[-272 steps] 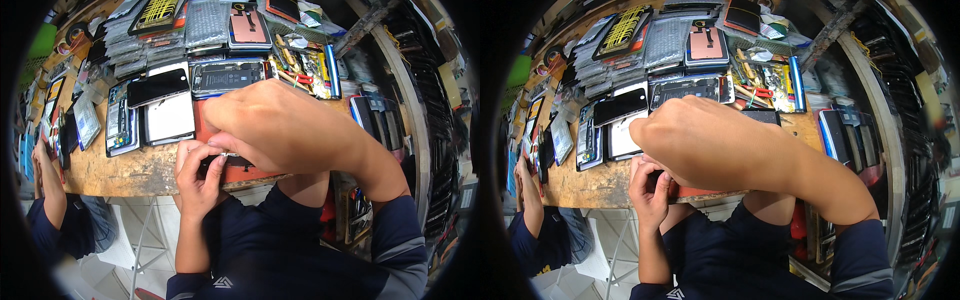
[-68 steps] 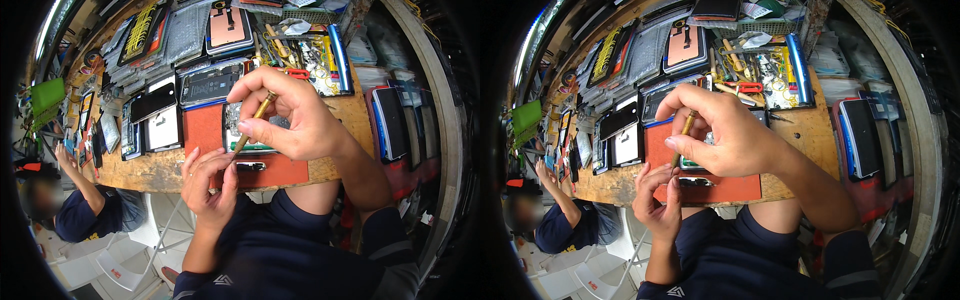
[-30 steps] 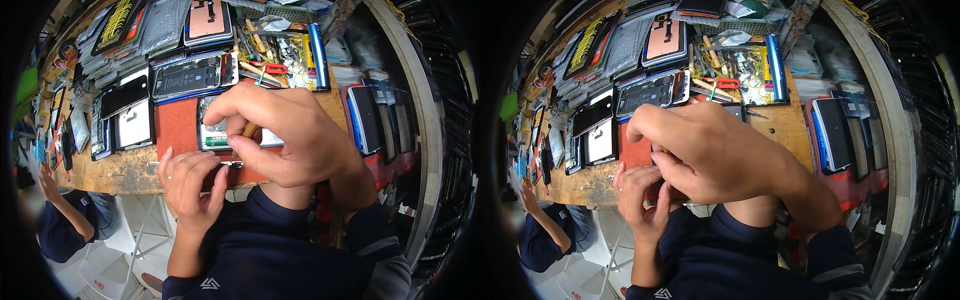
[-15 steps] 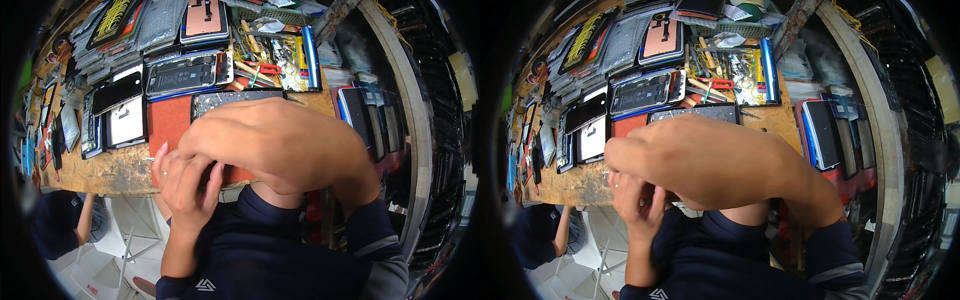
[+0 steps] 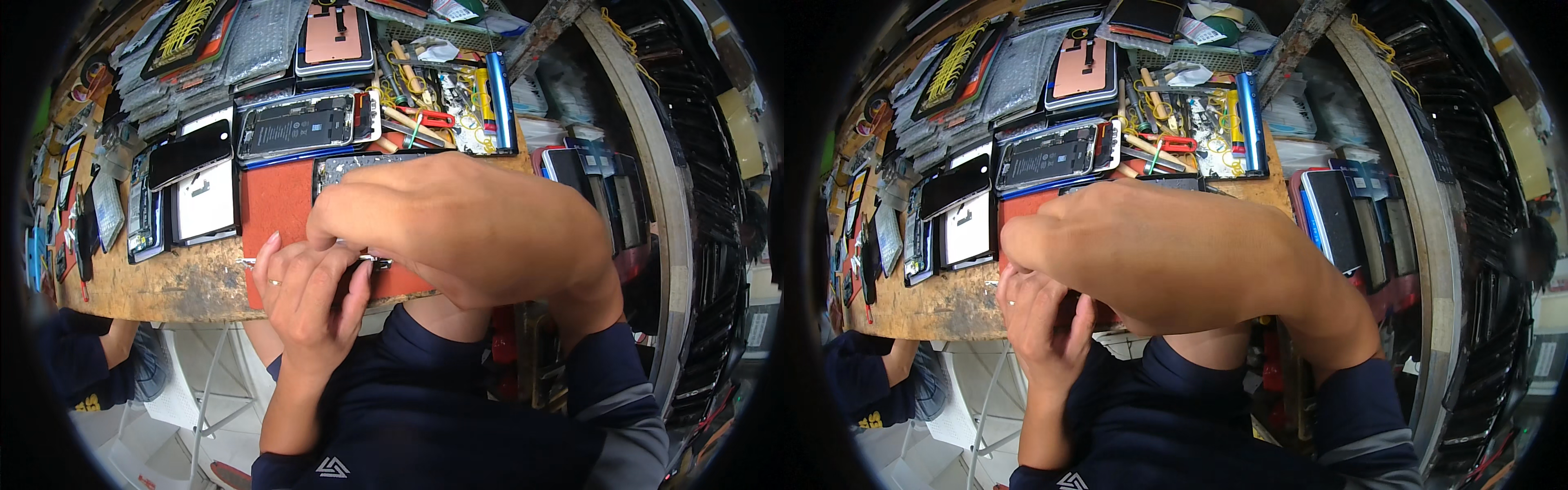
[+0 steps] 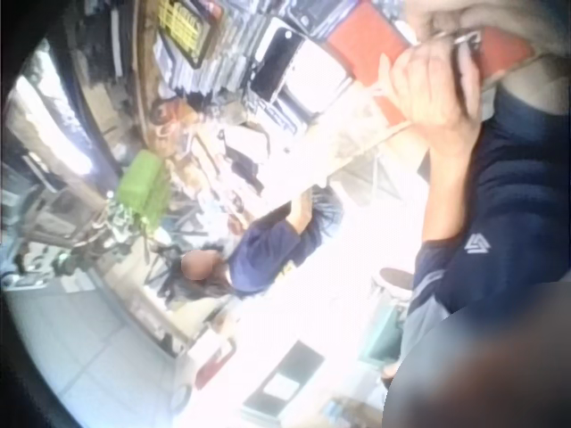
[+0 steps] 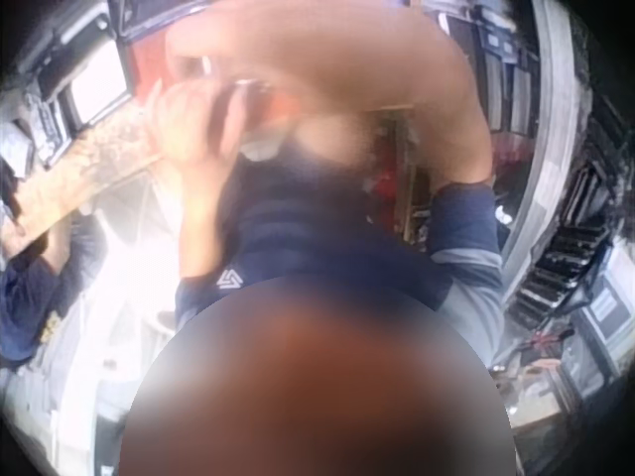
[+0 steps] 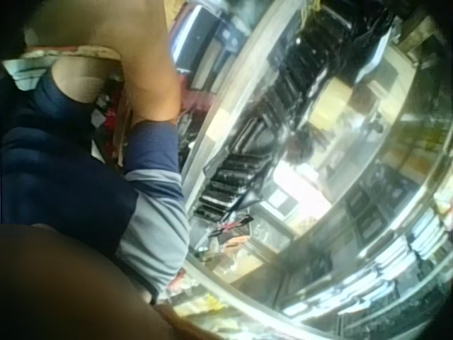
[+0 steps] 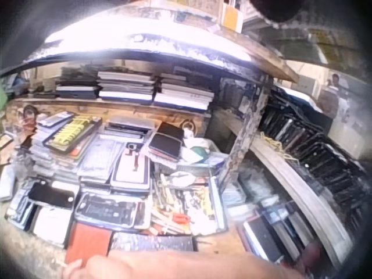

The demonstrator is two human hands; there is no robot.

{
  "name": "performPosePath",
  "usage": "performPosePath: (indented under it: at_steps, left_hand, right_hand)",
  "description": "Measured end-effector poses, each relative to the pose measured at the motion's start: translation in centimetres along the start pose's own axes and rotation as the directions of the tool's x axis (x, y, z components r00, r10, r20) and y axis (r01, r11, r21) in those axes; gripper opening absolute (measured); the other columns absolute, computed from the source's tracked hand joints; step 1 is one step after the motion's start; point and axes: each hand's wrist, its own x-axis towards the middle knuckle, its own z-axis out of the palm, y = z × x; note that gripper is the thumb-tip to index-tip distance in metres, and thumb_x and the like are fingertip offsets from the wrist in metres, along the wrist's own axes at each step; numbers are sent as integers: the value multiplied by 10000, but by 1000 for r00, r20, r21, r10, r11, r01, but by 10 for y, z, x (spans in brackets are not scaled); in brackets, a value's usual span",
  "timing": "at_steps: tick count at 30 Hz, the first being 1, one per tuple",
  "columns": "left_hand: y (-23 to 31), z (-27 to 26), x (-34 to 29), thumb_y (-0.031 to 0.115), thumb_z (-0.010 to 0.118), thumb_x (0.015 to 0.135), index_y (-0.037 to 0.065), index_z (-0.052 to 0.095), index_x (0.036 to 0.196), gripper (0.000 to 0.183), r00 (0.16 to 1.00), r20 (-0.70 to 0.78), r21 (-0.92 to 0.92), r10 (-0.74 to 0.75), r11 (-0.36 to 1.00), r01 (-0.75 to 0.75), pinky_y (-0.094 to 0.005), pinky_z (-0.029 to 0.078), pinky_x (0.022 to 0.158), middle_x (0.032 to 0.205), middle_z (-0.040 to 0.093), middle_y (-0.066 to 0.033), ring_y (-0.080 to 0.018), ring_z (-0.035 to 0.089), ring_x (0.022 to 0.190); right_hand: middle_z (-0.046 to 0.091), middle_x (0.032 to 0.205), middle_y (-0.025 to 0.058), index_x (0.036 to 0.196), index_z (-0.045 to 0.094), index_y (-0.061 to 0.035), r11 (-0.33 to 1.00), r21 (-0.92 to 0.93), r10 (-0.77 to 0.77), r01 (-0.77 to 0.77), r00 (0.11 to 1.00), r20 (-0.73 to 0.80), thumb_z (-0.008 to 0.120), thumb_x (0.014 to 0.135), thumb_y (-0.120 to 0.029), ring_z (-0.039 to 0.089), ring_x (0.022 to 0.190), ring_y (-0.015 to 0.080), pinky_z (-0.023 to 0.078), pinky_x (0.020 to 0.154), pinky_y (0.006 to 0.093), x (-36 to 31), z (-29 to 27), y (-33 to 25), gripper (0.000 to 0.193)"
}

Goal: The person uses a small screwdriver to remove screws from a white smartphone chassis, then sets the chassis aside and picks up a different phone to continue working. The workspace is cluttered with multiple disassembled phones and tools.

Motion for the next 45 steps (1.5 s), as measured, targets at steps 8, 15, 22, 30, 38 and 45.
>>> performPosePath:
  at_steps: [8,15,22,30,38,45]
  left_hand:
    - [0,3,-3,98,838,787,80,731,989,230,1000,-14,-7,-16,1000,16,-475,379,1119,939,721,-42,-251,679,922]
    - [-1,3,-2,102,836,796,74,729,995,227,1000,-25,-19,-9,1000,8,-477,381,1118,949,722,-42,-245,677,920]
    - [-1,3,-4,109,840,794,97,732,994,228,999,-31,-9,-20,1000,19,-456,382,1111,953,714,-32,-227,671,919]
    - [1,0,1,133,847,811,106,735,1001,222,1000,7,-7,-31,1000,31,-438,397,1091,983,720,-19,-219,671,939]
    - [1,3,8,117,794,872,101,718,970,125,997,-9,-92,-80,993,79,-452,406,1068,980,741,-11,-218,686,919]
    - [-7,18,21,85,759,899,87,713,956,73,991,-30,-66,-131,989,129,-441,422,1021,908,723,-29,-247,675,890]
  right_hand:
    - [638,876,132,1093,632,-23,979,-203,-29,11,996,-89,728,903,-226,677,827,355,541,710,436,-2,1,-3,294]
    - [662,943,146,1126,620,-26,932,-326,185,-159,981,51,684,949,-185,675,874,367,528,752,454,-3,-8,-10,247]
    - [635,986,132,1051,595,-30,996,-78,34,-31,999,28,673,876,-73,636,951,356,485,875,422,-1,-3,-12,196]
    - [624,887,171,1014,521,5,992,34,128,-124,981,-149,560,773,27,635,825,405,511,743,468,-7,0,-3,246]
    - [624,852,144,946,476,-4,972,236,95,-13,936,-338,610,786,70,668,771,306,541,704,388,-13,10,10,221]
    - [631,871,69,1054,493,-21,830,558,394,6,703,-592,487,1056,-39,635,823,137,533,781,297,-30,24,39,19]
